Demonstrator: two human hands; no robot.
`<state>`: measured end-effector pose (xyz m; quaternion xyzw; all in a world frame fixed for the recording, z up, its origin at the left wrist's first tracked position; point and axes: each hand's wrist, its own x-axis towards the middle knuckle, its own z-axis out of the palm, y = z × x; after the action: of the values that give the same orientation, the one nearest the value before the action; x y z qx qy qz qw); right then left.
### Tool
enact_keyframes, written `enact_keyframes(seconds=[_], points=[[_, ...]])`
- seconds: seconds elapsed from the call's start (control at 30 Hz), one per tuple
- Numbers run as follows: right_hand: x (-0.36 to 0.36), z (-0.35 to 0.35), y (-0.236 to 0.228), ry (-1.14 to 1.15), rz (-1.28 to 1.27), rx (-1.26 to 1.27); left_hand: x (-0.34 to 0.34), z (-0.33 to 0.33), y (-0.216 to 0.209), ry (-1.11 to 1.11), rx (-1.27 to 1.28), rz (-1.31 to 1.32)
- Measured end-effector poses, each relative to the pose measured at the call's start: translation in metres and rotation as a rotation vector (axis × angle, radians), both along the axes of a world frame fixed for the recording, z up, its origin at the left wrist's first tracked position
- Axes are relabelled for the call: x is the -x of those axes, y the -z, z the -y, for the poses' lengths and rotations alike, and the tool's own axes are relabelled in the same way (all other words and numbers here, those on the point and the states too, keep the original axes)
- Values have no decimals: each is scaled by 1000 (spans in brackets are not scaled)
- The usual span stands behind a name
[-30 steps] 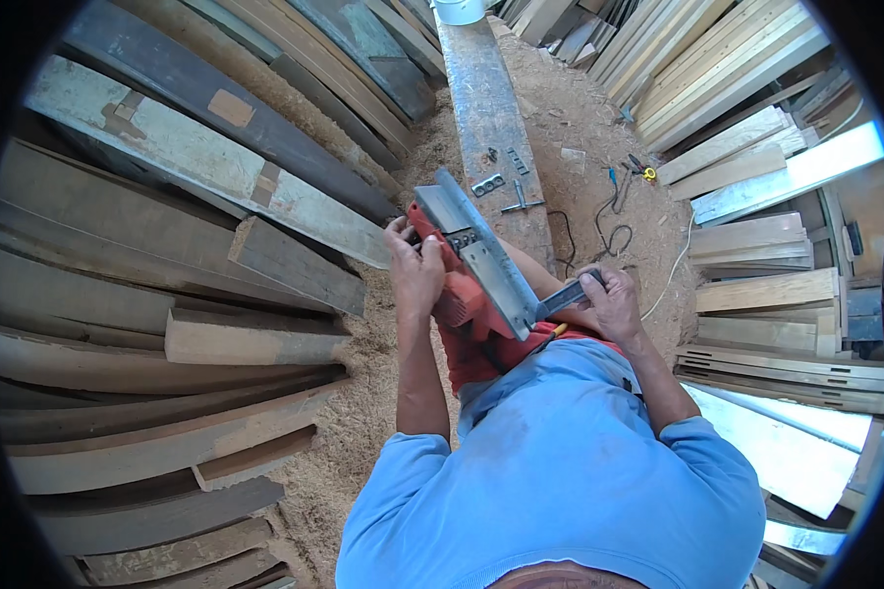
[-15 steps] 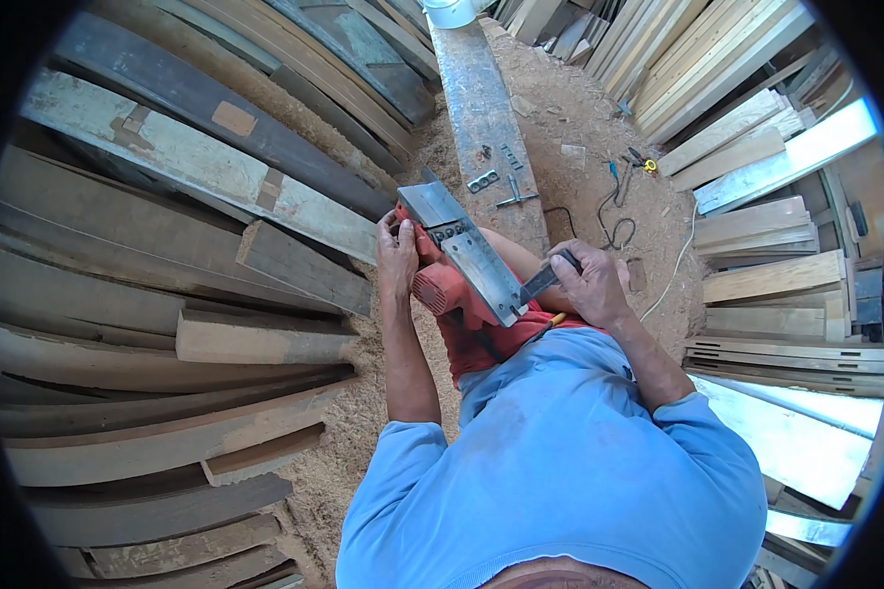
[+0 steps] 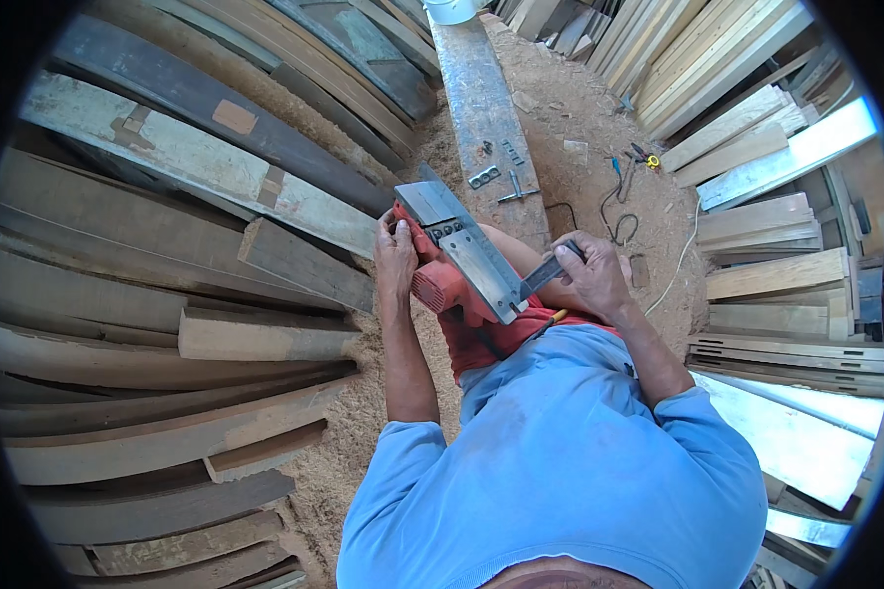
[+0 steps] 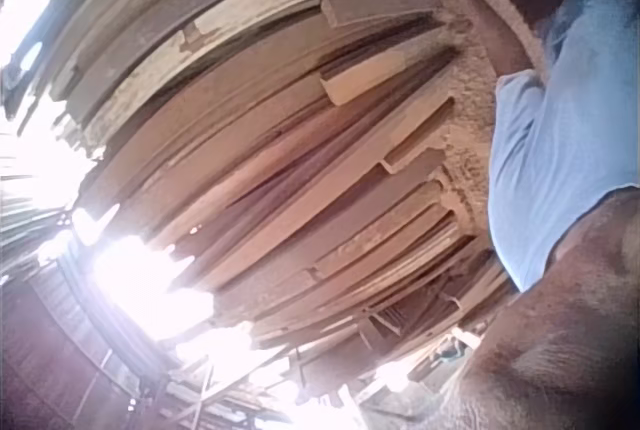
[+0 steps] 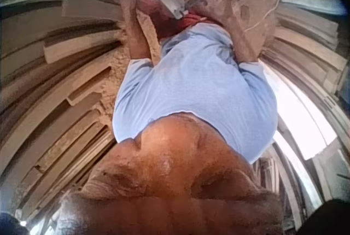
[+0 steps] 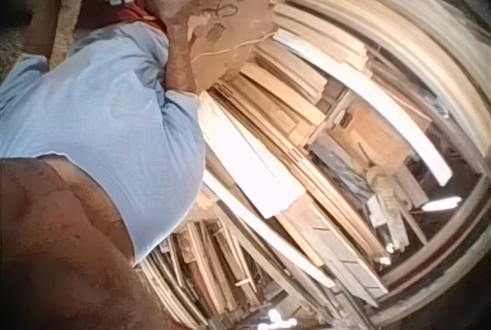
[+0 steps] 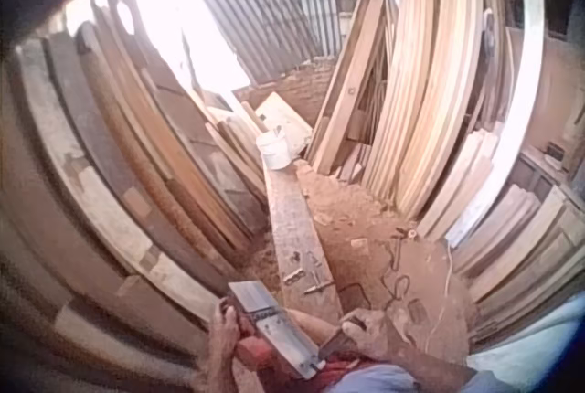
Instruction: The person is using a small square to check and adjust the blade and fence of a hand-held power wood plane while it is resting on their lap.
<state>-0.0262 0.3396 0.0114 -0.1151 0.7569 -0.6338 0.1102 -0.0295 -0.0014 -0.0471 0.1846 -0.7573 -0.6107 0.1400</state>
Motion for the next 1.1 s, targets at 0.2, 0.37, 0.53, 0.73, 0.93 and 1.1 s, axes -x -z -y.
enact_keyframes(seconds=[0.2, 0.37, 0.53, 0.73, 0.93, 1.1], points=[[8, -15, 27, 3, 121, 91, 2, -9, -7, -45, 178, 17], [9, -16, 35, 31, 160, 180, 1, -12, -16, -42, 320, 29], [9, -23, 49, 21, 166, 186, -2, -21, -29, -39, 409, 61], [6, -36, 63, 40, 246, 224, -1, -43, -47, -52, 522, 111], [5, -42, 71, 41, 299, 256, 4, -52, -52, -45, 541, 95], [3, -41, 72, 61, 324, 236, 6, -51, -52, -32, 547, 92]])
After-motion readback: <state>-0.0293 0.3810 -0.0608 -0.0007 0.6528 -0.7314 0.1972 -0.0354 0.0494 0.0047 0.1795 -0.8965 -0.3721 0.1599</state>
